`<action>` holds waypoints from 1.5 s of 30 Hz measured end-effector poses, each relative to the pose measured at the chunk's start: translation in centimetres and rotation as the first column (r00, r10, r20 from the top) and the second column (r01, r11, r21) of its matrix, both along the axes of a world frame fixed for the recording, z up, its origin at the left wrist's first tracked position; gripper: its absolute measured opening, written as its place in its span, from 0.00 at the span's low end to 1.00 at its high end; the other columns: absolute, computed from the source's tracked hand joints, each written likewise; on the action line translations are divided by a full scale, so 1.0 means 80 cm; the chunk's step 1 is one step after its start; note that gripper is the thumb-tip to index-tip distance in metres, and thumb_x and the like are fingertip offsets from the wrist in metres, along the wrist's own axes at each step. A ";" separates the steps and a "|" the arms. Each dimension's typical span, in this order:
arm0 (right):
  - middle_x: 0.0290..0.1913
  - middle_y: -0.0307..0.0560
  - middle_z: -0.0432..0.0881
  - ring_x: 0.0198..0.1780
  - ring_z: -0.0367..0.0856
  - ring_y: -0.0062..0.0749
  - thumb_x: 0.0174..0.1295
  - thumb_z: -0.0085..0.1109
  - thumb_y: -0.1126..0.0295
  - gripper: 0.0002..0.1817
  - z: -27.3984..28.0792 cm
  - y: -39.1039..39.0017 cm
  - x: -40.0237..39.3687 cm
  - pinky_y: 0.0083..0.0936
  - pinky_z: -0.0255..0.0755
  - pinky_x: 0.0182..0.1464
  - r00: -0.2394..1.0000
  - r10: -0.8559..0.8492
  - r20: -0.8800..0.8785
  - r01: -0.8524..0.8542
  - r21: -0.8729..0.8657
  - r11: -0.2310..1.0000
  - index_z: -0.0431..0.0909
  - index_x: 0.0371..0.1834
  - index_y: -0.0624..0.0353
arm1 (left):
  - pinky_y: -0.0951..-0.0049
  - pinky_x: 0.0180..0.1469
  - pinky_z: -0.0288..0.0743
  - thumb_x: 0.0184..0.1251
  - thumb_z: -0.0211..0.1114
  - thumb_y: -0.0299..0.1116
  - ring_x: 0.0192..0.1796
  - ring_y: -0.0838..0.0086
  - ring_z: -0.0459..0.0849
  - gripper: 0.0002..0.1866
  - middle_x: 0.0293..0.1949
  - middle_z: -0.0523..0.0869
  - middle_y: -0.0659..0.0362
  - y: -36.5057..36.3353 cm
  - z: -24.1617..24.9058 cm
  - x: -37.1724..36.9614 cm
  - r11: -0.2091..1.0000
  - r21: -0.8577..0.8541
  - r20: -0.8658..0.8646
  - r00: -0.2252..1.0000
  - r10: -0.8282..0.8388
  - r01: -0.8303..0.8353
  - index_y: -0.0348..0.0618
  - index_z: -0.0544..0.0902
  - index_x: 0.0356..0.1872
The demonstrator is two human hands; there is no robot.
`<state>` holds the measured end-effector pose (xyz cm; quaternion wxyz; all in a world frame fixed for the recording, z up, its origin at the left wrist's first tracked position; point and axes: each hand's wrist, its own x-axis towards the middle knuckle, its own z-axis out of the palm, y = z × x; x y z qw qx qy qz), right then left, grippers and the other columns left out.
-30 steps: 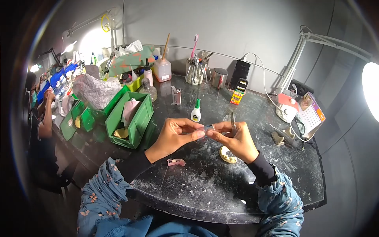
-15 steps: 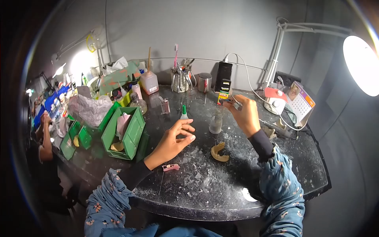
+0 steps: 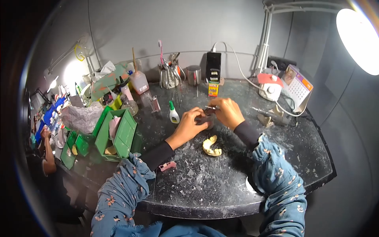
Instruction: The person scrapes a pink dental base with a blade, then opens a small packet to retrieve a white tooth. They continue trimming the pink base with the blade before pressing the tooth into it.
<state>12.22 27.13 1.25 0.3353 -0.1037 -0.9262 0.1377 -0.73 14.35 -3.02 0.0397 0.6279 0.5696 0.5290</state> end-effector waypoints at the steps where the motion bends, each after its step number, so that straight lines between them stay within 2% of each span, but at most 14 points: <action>1: 0.35 0.52 0.83 0.39 0.81 0.52 0.48 0.57 0.77 0.10 0.006 -0.002 0.003 0.41 0.74 0.39 0.999 0.018 0.042 -0.018 0.014 1.000 0.82 0.35 0.56 | 0.67 0.44 0.74 0.51 0.70 0.28 0.41 0.60 0.83 0.12 0.36 0.81 0.52 -0.002 0.003 0.003 0.999 -0.032 0.026 1.000 0.000 0.001 0.32 0.79 0.33; 4: 0.36 0.47 0.83 0.39 0.81 0.51 0.51 0.57 0.77 0.09 0.010 -0.005 0.010 0.41 0.74 0.38 0.987 0.032 0.160 -0.054 0.135 0.989 0.81 0.36 0.56 | 0.68 0.41 0.75 0.50 0.73 0.29 0.39 0.60 0.84 0.16 0.34 0.82 0.51 -0.003 0.003 0.007 0.999 -0.028 -0.022 0.999 0.024 -0.024 0.34 0.75 0.34; 7: 0.36 0.43 0.81 0.39 0.81 0.50 0.53 0.59 0.75 0.09 0.008 -0.015 0.009 0.41 0.73 0.36 0.984 0.024 0.178 -0.060 0.198 0.978 0.79 0.39 0.56 | 0.73 0.38 0.79 0.48 0.76 0.29 0.35 0.74 0.85 0.23 0.30 0.81 0.58 -0.005 0.006 0.009 0.994 -0.045 0.122 0.987 0.108 -0.103 0.38 0.68 0.36; 10: 0.36 0.44 0.81 0.38 0.81 0.49 0.52 0.61 0.75 0.10 0.030 -0.029 0.013 0.40 0.74 0.36 0.998 0.004 0.069 -0.006 0.033 0.999 0.78 0.39 0.56 | 0.72 0.37 0.79 0.45 0.79 0.31 0.35 0.72 0.85 0.29 0.30 0.81 0.56 -0.008 0.009 0.007 0.991 -0.081 0.096 0.989 0.111 -0.103 0.43 0.62 0.37; 19: 0.36 0.47 0.81 0.39 0.81 0.48 0.50 0.67 0.73 0.09 0.014 -0.008 0.014 0.36 0.74 0.40 0.991 0.112 0.076 -0.117 0.075 0.990 0.82 0.36 0.56 | 0.63 0.45 0.73 0.44 0.77 0.30 0.41 0.59 0.80 0.28 0.34 0.77 0.52 -0.011 0.015 0.003 0.999 -0.041 0.034 0.999 0.037 -0.035 0.40 0.64 0.40; 22: 0.40 0.44 0.80 0.43 0.81 0.38 0.53 0.68 0.67 0.21 0.033 -0.012 0.023 0.35 0.73 0.42 0.996 0.085 0.006 -0.085 0.065 0.994 0.76 0.50 0.56 | 0.70 0.41 0.76 0.45 0.79 0.35 0.40 0.69 0.80 0.25 0.36 0.79 0.56 -0.038 0.049 -0.001 0.997 0.047 -0.172 0.982 0.075 -0.068 0.38 0.71 0.38; 24: 0.39 0.41 0.78 0.39 0.77 0.28 0.60 0.64 0.61 0.28 0.046 -0.007 0.033 0.29 0.72 0.39 0.993 0.121 0.012 -0.116 -0.194 0.974 0.65 0.62 0.53 | 0.73 0.36 0.76 0.50 0.76 0.36 0.34 0.72 0.80 0.18 0.31 0.79 0.57 -0.071 0.081 -0.007 0.997 0.003 -0.318 0.946 0.071 -0.074 0.36 0.76 0.31; 26: 0.36 0.40 0.76 0.36 0.72 0.20 0.66 0.58 0.58 0.31 0.069 -0.033 0.051 0.20 0.67 0.34 0.949 0.315 0.016 -0.254 -0.553 0.794 0.55 0.67 0.52 | 0.74 0.32 0.74 0.54 0.73 0.37 0.30 0.75 0.79 0.15 0.27 0.80 0.57 -0.119 0.116 0.001 0.970 -0.241 -0.195 0.979 -0.057 0.009 0.35 0.79 0.24; 30: 0.33 0.41 0.74 0.32 0.67 0.16 0.72 0.47 0.62 0.20 0.071 -0.094 0.088 0.11 0.61 0.31 0.894 0.447 0.024 -0.274 -0.761 0.589 0.51 0.60 0.53 | 0.76 0.29 0.68 0.53 0.74 0.43 0.27 0.77 0.75 0.18 0.26 0.79 0.60 -0.185 0.111 0.007 0.819 -0.573 -0.066 0.994 -0.092 0.038 0.36 0.80 0.24; 32: 0.33 0.41 0.73 0.31 0.65 0.14 0.73 0.44 0.66 0.13 0.045 -0.109 0.100 0.11 0.60 0.30 0.919 0.394 0.014 -0.235 -0.783 0.576 0.52 0.54 0.53 | 0.74 0.28 0.66 0.50 0.74 0.42 0.26 0.75 0.72 0.18 0.29 0.79 0.58 -0.202 0.083 0.002 0.851 -0.521 -0.271 0.958 -0.099 -0.060 0.37 0.81 0.30; 37: 0.33 0.38 0.72 0.28 0.63 0.11 0.72 0.40 0.76 0.03 0.027 -0.120 0.109 0.12 0.57 0.27 0.919 0.394 0.023 -0.211 -0.815 0.539 0.65 0.44 0.59 | 0.73 0.28 0.68 0.51 0.73 0.32 0.24 0.76 0.74 0.12 0.28 0.81 0.56 -0.191 0.067 0.002 0.756 -0.654 -0.151 0.985 -0.078 -0.040 0.34 0.82 0.28; 39: 0.36 0.40 0.76 0.29 0.71 0.15 0.69 0.38 0.79 0.12 0.031 -0.111 0.113 0.12 0.63 0.27 0.915 0.399 0.060 -0.168 -0.843 0.512 0.76 0.39 0.66 | 0.74 0.28 0.71 0.50 0.73 0.28 0.25 0.77 0.77 0.09 0.26 0.81 0.56 -0.187 0.052 0.000 0.795 -0.606 -0.073 0.993 -0.094 0.031 0.34 0.82 0.26; 43: 0.46 0.51 0.80 0.45 0.81 0.29 0.67 0.38 0.78 0.18 0.010 -0.096 0.112 0.23 0.77 0.42 0.863 0.399 -0.311 -0.382 -0.917 0.112 0.72 0.56 0.73 | 0.82 0.30 0.74 0.54 0.70 0.23 0.31 0.81 0.83 0.07 0.25 0.83 0.58 -0.189 0.066 0.009 0.805 -0.586 0.180 0.984 0.017 0.093 0.33 0.79 0.24; 45: 0.43 0.48 0.80 0.47 0.79 0.31 0.65 0.45 0.80 0.19 -0.001 -0.100 0.109 0.26 0.74 0.48 0.842 0.311 -0.441 -0.488 -0.868 0.090 0.70 0.59 0.70 | 0.82 0.31 0.77 0.57 0.68 0.20 0.32 0.80 0.84 0.06 0.29 0.85 0.57 -0.188 0.065 0.010 0.839 -0.534 0.269 0.962 0.054 0.103 0.34 0.78 0.28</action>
